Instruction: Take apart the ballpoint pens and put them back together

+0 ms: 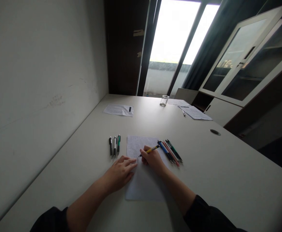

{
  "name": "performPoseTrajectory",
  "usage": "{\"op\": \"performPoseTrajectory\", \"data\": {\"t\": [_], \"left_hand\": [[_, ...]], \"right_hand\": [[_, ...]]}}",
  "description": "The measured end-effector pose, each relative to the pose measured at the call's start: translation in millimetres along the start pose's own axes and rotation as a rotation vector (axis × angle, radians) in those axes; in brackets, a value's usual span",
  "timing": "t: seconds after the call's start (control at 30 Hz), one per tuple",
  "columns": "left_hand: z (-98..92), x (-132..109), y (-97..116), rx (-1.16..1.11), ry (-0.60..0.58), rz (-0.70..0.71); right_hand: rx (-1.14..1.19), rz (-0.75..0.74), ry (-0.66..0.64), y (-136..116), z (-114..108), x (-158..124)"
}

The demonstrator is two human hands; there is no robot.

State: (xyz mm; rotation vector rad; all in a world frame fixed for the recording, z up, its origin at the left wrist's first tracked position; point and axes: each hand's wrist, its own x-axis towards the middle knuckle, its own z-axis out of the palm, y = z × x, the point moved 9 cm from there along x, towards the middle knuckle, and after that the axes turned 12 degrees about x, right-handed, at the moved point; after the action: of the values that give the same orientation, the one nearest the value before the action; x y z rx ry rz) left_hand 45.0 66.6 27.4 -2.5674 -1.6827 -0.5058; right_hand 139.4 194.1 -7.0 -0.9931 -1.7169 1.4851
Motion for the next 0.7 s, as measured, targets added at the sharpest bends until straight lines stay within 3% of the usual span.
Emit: {"op": "performPoseTrajectory", "data": {"t": [0.7], "left_hand": [[-0.9,-0.8,-0.6,-0.013,0.015,0.009]], "right_hand": [[-0.041,-0.003,0.021,1.4,-3.6,0.1]]}}
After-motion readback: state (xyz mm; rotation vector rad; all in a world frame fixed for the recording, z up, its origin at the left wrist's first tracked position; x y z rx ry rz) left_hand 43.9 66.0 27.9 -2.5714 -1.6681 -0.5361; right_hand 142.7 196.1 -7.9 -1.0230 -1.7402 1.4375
